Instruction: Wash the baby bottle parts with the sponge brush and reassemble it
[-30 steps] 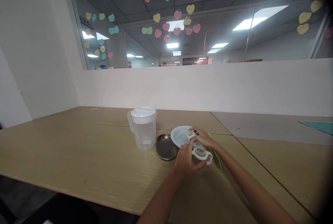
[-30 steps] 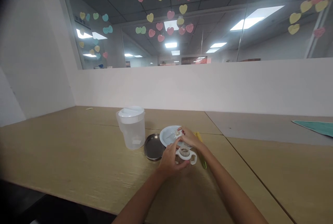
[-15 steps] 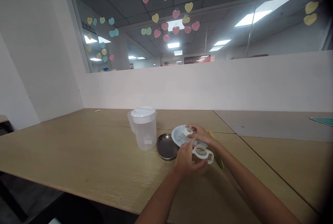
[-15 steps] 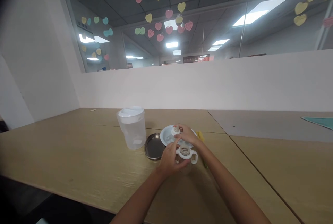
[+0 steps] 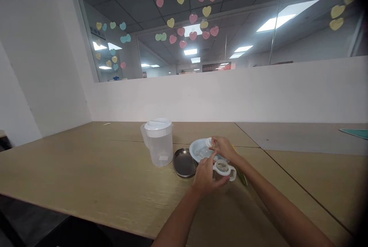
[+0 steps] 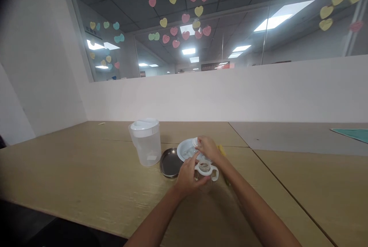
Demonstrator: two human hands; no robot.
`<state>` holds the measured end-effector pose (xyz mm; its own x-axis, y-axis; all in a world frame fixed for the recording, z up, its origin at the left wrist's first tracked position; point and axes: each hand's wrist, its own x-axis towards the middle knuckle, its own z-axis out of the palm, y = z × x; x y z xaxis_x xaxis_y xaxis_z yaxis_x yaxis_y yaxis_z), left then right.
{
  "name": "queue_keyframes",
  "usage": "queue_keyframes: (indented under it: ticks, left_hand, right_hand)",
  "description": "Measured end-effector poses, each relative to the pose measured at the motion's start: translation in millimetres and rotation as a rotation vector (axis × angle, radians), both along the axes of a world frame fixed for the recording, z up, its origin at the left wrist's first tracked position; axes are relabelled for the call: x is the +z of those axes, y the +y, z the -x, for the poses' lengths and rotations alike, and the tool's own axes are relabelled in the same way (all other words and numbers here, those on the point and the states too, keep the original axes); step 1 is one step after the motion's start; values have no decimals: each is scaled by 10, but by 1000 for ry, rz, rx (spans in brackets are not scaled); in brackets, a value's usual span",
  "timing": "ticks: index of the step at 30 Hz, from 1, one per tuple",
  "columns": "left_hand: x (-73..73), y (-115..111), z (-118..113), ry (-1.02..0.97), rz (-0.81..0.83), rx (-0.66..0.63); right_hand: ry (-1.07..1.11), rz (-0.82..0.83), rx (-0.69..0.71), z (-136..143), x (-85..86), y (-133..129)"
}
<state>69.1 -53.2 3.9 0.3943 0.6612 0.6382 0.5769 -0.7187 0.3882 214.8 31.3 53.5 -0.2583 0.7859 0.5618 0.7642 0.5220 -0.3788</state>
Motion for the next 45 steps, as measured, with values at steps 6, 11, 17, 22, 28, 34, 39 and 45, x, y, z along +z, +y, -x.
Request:
queue_keyframes:
  ticks: [6, 11, 17, 22, 28, 34, 39, 45]
  left_hand:
    - [90, 48, 161, 5, -147, 62]
    - [270, 269, 637, -493, -285, 846]
    - [214, 498, 1023, -586, -176, 1155]
    - [102, 554, 1125, -521, -195, 1052]
    - [33, 622, 1189, -573, -242, 986]
    - [-14, 640, 1206, -663, -233, 859]
    - [25, 674, 1189, -628, -237, 942]
    - [8, 872, 1260, -643, -194, 949]
  right_hand:
    - [-212, 31, 4, -143, -54, 28]
    - [-401, 76, -11, -148, -21, 23]
    - [-436, 219, 73, -138, -65, 53]
    - [-434, 310, -90, -202, -109, 91]
    - [-401, 267, -149, -246, -215, 196]
    - [-352, 213, -91, -271, -314, 272]
    - [-364, 229, -75, -277, -304, 253]
    - [-385, 239, -49, -235, -276, 190]
